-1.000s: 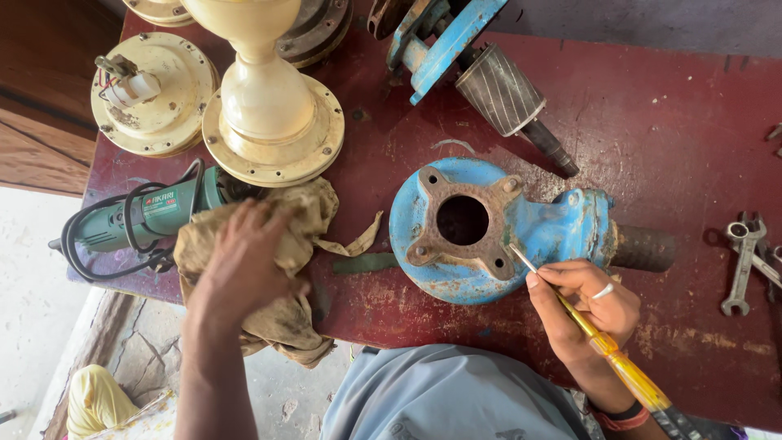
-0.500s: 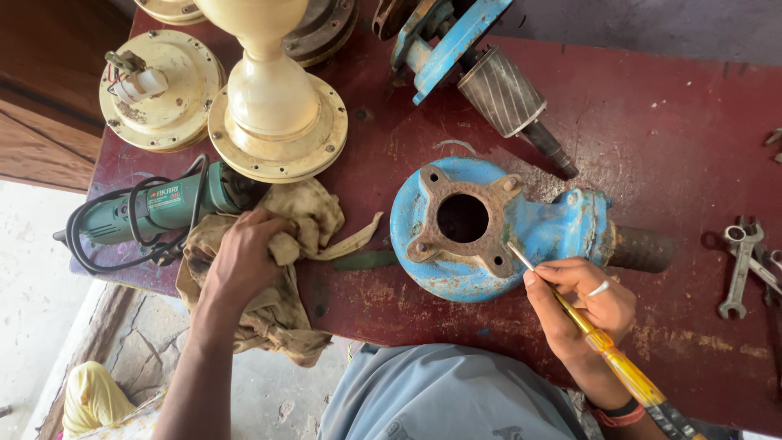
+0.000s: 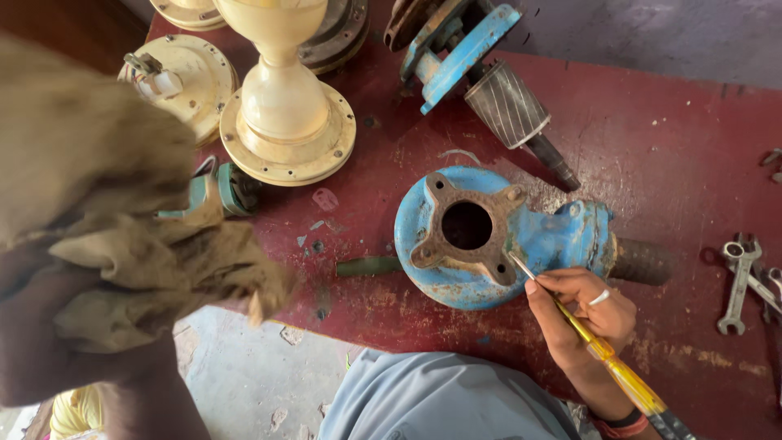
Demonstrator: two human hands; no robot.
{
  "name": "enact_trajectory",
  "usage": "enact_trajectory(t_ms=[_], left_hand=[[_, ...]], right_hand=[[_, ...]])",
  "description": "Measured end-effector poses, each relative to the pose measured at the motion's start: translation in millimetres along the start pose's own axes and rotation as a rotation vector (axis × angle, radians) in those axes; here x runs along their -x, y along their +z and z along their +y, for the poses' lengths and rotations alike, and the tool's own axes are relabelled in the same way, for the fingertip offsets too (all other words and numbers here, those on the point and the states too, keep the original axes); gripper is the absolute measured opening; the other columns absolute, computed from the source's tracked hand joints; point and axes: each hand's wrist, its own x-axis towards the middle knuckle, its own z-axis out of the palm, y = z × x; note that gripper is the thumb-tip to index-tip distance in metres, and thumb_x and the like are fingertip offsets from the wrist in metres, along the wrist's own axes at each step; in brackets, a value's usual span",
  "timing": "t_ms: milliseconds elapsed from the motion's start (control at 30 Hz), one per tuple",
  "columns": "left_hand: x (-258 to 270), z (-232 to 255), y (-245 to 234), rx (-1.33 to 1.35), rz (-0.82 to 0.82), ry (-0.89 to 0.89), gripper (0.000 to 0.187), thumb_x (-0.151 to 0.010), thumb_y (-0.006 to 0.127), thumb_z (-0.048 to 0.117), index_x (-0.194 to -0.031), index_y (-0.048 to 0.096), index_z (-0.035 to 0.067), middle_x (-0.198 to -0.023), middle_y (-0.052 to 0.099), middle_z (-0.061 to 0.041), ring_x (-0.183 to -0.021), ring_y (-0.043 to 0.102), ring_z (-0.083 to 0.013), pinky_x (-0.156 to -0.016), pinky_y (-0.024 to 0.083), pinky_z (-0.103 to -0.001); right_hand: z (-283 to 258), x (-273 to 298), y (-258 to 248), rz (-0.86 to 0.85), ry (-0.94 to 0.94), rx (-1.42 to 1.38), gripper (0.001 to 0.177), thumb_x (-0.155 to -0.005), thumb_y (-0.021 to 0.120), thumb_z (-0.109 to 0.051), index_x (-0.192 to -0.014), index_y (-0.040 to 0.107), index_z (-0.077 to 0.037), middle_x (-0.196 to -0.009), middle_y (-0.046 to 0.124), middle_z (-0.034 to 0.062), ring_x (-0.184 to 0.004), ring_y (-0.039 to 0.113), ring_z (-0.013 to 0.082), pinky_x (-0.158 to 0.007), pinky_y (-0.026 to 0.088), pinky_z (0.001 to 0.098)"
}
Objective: The person uses a yellow-handled screwdriver to scrape rust and debris from the flange of a blue pump housing. They repeatedly wipe the scraped area with a cloth to remove loosened material. The person continues scraping and wiping the same flange area throughout the clip.
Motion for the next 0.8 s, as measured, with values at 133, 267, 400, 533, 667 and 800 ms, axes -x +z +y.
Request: enact_trajectory(t_ms=[133,267,400,533,667,800], left_hand=[[0,-4,17,-0.028,-0.287,-0.154,0.032,-0.077,0.078,0.012,-0.107,0.072,0.001,-0.106,0.071,-0.019,-0.096,0.070,-0.0373,-0.087,0.054,-0.042],[7,0,65,-0.047,-1.289,-0.457,0.053,-0.069,0.076,0.009,-0.121,0.071,0.013,-0.101,0.075,-0.016,-0.104,0.072,-0.0344,-0.089,0.055,-0.044],[16,19,77,0.047,-0.828,-0.255,0.066,-0.061,0.086,0.018,-0.122,0.066,0.003,-0.114,0.066,-0.022,-0.110,0.061,-0.0414,-0.094,0.048,-0.047],[17,45,93,0.264,-0.806,-0.105,0.066,-0.062,0.088,0.023,-0.121,0.067,0.001,-0.116,0.067,-0.019,-0.113,0.059,-0.0372,-0.101,0.044,-0.047],[29,61,118,0.151,-1.014,-0.136,0.064,-0.064,0.087,0.021,-0.122,0.066,0.001,-0.109,0.067,-0.017,-0.109,0.058,-0.0345,-0.099,0.042,-0.044],[46,59,132,0.174,-0.936,-0.097,0.046,-0.065,0.083,0.016,-0.109,0.074,0.003,-0.102,0.072,-0.013,-0.106,0.060,-0.0319,-0.094,0.042,-0.043]], right_hand=[[0,-3,4,0.024,-0.001,-0.079,0.009,-0.089,0.076,0.001,-0.092,0.068,0.004,-0.095,0.074,0.0136,-0.072,0.067,0.0061,-0.057,0.052,0.0185],[-6,-6,1,0.015,-0.112,0.053,0.010,-0.085,0.077,0.001,-0.086,0.066,0.002,-0.086,0.074,0.0118,-0.067,0.067,0.0091,-0.056,0.050,0.0211],[-15,-12,5,0.006,-0.165,0.077,0.010,-0.082,0.075,0.003,-0.084,0.065,0.000,-0.082,0.073,0.0091,-0.064,0.066,0.0106,-0.056,0.050,0.0227],[-20,-19,16,0.002,-0.219,0.153,0.014,-0.077,0.078,0.004,-0.083,0.066,0.000,-0.081,0.072,0.0087,-0.063,0.063,0.0122,-0.057,0.049,0.0244],[-26,-24,22,0.008,-0.219,0.222,0.018,-0.074,0.081,0.004,-0.084,0.067,0.000,-0.082,0.071,0.0090,-0.065,0.061,0.0131,-0.058,0.051,0.0248],[-30,-26,22,0.028,-0.249,0.240,0.019,-0.075,0.080,0.005,-0.084,0.064,-0.001,-0.089,0.073,0.0110,-0.075,0.068,0.0150,-0.060,0.053,0.0245]])
